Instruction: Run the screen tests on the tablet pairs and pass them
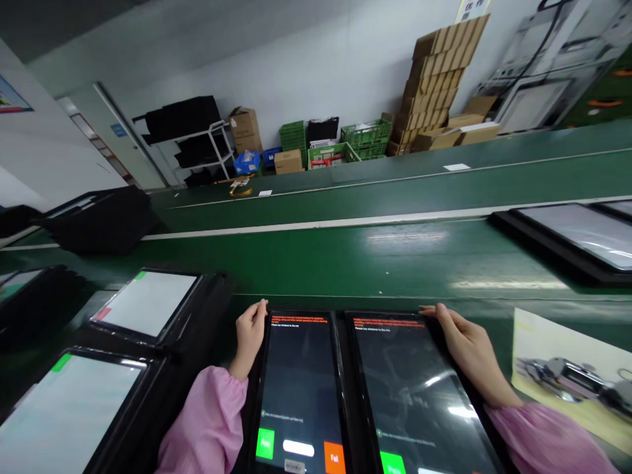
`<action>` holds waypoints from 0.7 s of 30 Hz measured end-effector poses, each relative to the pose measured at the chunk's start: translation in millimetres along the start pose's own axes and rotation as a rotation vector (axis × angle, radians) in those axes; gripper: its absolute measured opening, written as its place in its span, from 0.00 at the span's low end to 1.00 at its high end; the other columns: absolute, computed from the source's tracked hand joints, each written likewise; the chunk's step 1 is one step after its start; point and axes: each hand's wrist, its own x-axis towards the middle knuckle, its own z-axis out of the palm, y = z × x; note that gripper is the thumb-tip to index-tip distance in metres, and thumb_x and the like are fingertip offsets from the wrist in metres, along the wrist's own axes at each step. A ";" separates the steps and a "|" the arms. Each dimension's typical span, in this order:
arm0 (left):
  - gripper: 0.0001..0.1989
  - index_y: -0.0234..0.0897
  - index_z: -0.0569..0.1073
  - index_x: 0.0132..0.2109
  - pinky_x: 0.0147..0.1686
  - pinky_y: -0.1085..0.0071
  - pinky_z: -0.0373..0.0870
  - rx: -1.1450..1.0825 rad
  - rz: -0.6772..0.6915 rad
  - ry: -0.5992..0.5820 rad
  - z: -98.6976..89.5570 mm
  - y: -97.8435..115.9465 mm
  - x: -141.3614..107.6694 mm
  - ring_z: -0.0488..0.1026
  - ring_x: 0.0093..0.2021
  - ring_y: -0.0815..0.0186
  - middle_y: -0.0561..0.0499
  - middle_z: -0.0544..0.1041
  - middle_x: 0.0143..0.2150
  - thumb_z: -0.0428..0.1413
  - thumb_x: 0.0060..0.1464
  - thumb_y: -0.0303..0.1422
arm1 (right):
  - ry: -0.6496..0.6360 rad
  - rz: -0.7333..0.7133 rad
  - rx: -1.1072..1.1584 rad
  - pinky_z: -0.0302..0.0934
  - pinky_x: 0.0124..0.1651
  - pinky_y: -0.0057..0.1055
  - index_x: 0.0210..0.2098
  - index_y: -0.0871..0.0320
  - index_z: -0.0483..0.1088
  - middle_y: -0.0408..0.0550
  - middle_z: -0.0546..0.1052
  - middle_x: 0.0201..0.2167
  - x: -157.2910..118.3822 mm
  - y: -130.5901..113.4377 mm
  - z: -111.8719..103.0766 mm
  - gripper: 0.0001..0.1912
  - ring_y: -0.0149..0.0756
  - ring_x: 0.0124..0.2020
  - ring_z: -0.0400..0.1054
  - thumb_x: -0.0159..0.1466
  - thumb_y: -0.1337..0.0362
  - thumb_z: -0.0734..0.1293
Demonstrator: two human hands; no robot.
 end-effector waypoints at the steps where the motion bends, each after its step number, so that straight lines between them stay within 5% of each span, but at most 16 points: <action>1: 0.30 0.38 0.81 0.34 0.33 0.66 0.74 -0.007 0.001 0.001 0.5 0.1 0.9 0.82 0.34 0.55 0.41 0.86 0.35 0.53 0.63 0.61 | 0.003 -0.009 0.004 0.74 0.52 0.55 0.27 0.49 0.80 0.52 0.85 0.38 0.6 -0.4 0.6 0.26 0.63 0.46 0.81 0.63 0.36 0.64; 5: 0.28 0.38 0.82 0.37 0.37 0.64 0.78 -0.045 -0.012 -0.026 1.4 3.7 6.1 0.84 0.38 0.54 0.41 0.86 0.36 0.55 0.62 0.60 | 0.033 -0.055 0.019 0.72 0.57 0.55 0.32 0.50 0.81 0.52 0.85 0.39 2.1 -4.2 -1.5 0.25 0.61 0.48 0.80 0.65 0.38 0.64; 10: 0.23 0.38 0.77 0.40 0.56 0.59 0.79 -0.132 -0.076 -0.099 -26.4 13.0 -28.2 0.79 0.60 0.51 0.36 0.80 0.59 0.59 0.61 0.55 | 0.102 -0.142 0.016 0.69 0.62 0.55 0.41 0.49 0.81 0.51 0.83 0.51 -35.9 -23.9 -31.4 0.23 0.56 0.58 0.76 0.71 0.43 0.61; 15: 0.17 0.44 0.75 0.51 0.66 0.56 0.73 -0.181 -0.206 -0.278 -86.8 10.8 -122.6 0.69 0.72 0.50 0.39 0.71 0.71 0.65 0.61 0.46 | -0.261 -0.475 -0.154 0.79 0.44 0.47 0.41 0.35 0.82 0.43 0.84 0.45 -120.7 -49.0 -64.7 0.12 0.51 0.45 0.81 0.69 0.53 0.65; 18: 0.18 0.47 0.74 0.55 0.68 0.55 0.71 -0.232 -0.284 -0.319 -109.2 0.4 -163.2 0.68 0.73 0.49 0.41 0.69 0.72 0.65 0.62 0.43 | -0.408 -0.786 -0.314 0.79 0.43 0.41 0.51 0.39 0.81 0.44 0.83 0.51 -156.4 -57.0 -61.5 0.14 0.47 0.49 0.80 0.70 0.58 0.66; 21: 0.20 0.47 0.73 0.57 0.69 0.53 0.70 -0.298 -0.297 -0.298 -113.7 -5.7 -178.1 0.68 0.72 0.48 0.41 0.70 0.72 0.66 0.61 0.42 | -0.490 -0.981 -0.476 0.76 0.45 0.38 0.54 0.47 0.80 0.46 0.81 0.57 -167.6 -64.5 -48.0 0.15 0.44 0.53 0.78 0.73 0.55 0.66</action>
